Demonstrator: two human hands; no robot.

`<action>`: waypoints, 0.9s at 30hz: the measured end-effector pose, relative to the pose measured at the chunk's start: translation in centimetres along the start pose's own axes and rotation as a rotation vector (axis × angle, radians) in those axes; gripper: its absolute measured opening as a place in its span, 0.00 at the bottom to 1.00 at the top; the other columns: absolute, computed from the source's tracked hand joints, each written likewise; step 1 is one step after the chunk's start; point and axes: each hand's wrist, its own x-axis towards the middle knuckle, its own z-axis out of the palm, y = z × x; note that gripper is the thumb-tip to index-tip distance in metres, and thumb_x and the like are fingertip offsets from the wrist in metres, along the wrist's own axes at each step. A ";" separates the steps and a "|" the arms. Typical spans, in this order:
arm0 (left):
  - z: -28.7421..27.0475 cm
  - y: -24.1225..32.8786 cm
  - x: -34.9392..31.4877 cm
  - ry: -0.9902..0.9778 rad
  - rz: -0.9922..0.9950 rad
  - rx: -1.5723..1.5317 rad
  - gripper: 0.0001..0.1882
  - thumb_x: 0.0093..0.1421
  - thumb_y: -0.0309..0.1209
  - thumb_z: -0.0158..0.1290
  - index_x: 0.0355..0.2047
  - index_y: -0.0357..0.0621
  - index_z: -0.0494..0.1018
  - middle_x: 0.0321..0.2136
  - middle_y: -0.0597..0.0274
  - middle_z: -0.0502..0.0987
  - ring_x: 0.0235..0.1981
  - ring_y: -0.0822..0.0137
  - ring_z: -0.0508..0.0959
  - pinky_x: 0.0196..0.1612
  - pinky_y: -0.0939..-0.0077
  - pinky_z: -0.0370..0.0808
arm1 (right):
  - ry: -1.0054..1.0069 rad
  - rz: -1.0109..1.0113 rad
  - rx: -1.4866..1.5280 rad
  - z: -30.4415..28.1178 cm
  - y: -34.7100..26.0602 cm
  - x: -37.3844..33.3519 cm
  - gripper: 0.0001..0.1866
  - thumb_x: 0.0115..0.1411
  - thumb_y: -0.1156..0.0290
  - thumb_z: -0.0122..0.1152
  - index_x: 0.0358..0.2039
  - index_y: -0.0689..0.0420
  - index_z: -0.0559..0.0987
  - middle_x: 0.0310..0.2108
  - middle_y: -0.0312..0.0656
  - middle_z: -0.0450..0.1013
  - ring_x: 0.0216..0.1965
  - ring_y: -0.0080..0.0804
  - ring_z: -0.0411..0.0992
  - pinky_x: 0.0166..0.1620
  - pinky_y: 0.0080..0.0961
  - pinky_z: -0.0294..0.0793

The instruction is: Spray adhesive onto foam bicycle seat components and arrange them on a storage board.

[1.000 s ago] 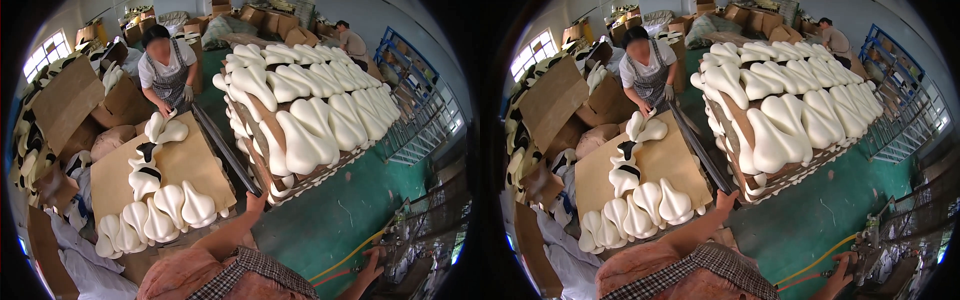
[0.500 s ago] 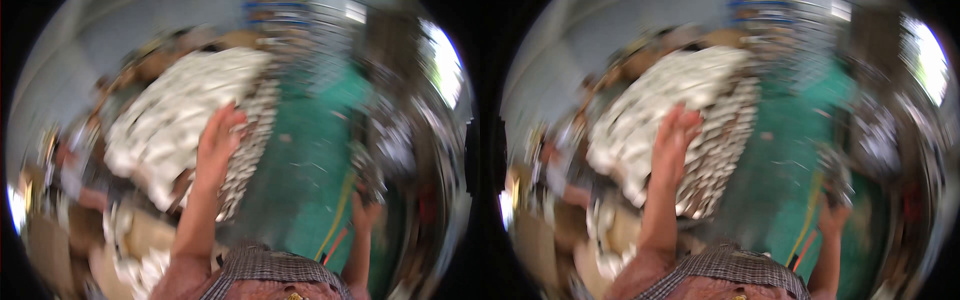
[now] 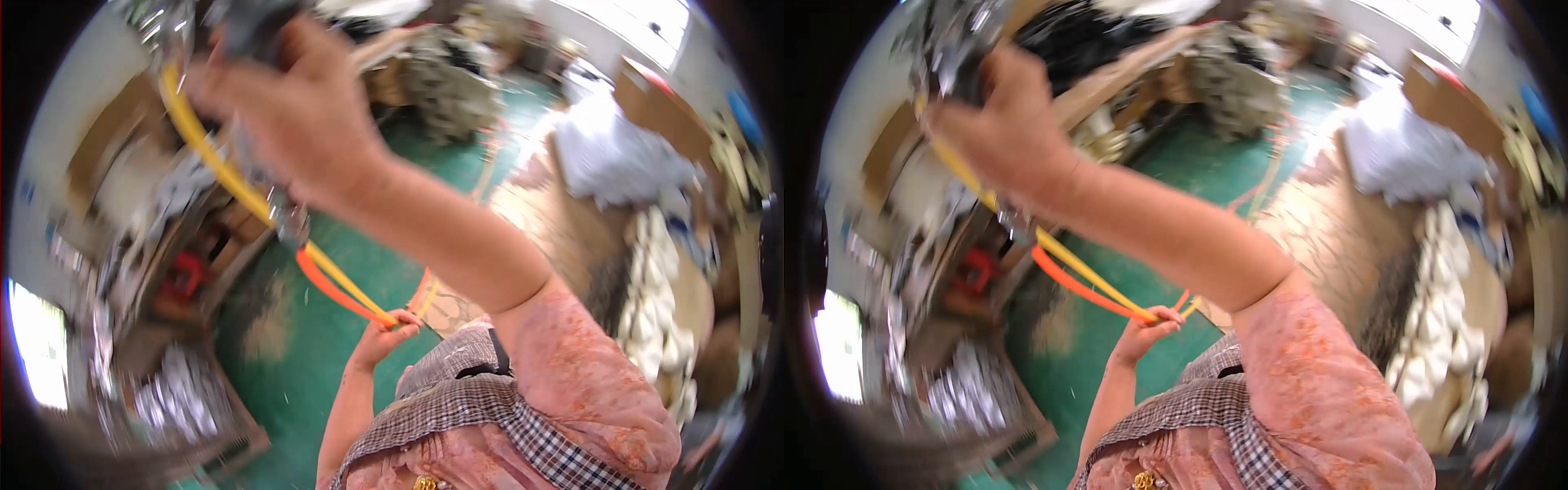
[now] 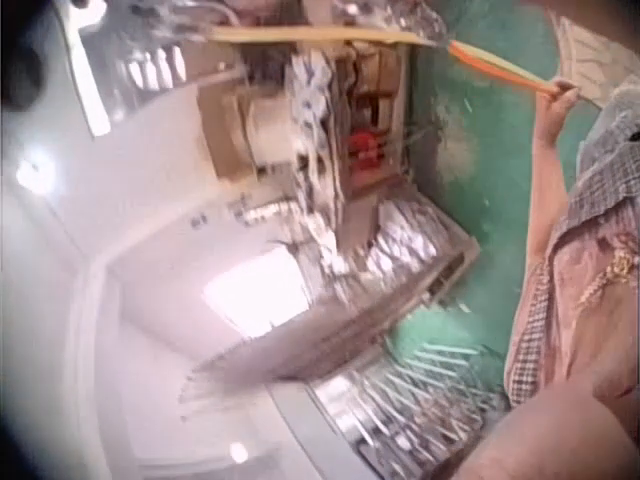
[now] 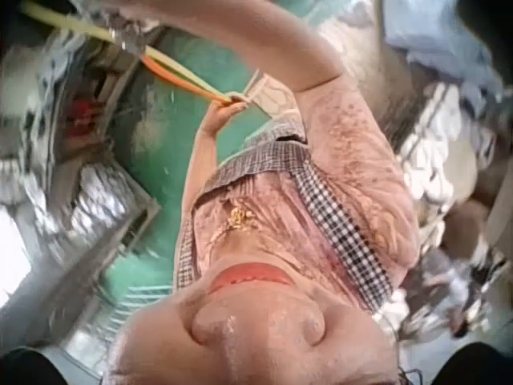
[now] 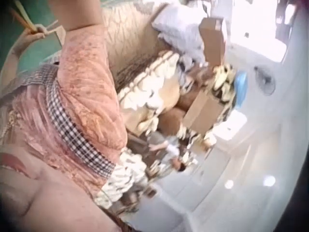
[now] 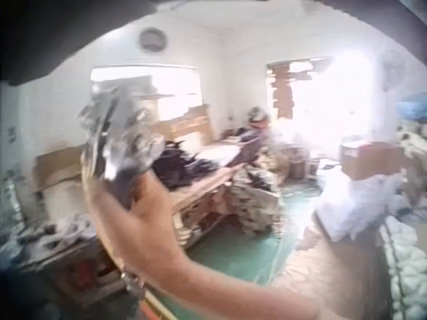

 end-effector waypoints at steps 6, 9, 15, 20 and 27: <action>-3.9 -9.6 11.3 -0.332 0.095 0.508 0.09 0.49 0.30 0.58 0.30 0.41 0.74 0.30 0.65 0.77 0.32 0.72 0.74 0.38 0.76 0.70 | 0.256 -0.502 -0.179 -3.1 -20.8 -6.2 0.11 0.55 0.71 0.54 0.35 0.66 0.75 0.31 0.44 0.74 0.35 0.33 0.73 0.41 0.26 0.73; -5.9 -14.3 15.2 -0.362 0.271 0.836 0.13 0.49 0.36 0.58 0.31 0.41 0.75 0.25 0.62 0.77 0.28 0.72 0.74 0.34 0.76 0.71 | 0.297 -0.441 -0.229 1.8 -29.3 -14.0 0.14 0.55 0.66 0.54 0.34 0.65 0.74 0.33 0.47 0.75 0.35 0.38 0.74 0.42 0.29 0.74; 7.2 -11.2 11.2 -0.772 0.302 0.999 0.19 0.52 0.46 0.56 0.23 0.40 0.77 0.11 0.59 0.70 0.16 0.70 0.70 0.24 0.71 0.68 | 0.694 -0.560 -1.393 24.1 -34.8 -29.7 0.16 0.61 0.66 0.46 0.37 0.69 0.72 0.35 0.55 0.74 0.45 0.47 0.71 0.54 0.35 0.67; 14.4 -6.2 -0.8 -1.180 0.483 0.951 0.19 0.51 0.41 0.58 0.16 0.36 0.73 0.07 0.59 0.62 0.12 0.72 0.62 0.18 0.71 0.61 | 1.099 -0.516 -1.952 37.7 -35.1 -36.0 0.23 0.64 0.62 0.37 0.42 0.72 0.70 0.41 0.54 0.72 0.51 0.47 0.66 0.60 0.38 0.59; 25.0 0.9 -18.2 -1.893 0.921 0.639 0.12 0.48 0.34 0.59 0.22 0.37 0.74 0.11 0.56 0.69 0.15 0.70 0.71 0.20 0.72 0.66 | 1.942 -0.223 -1.843 49.1 -31.6 -42.7 0.25 0.63 0.52 0.43 0.41 0.66 0.72 0.35 0.48 0.73 0.42 0.32 0.70 0.51 0.28 0.65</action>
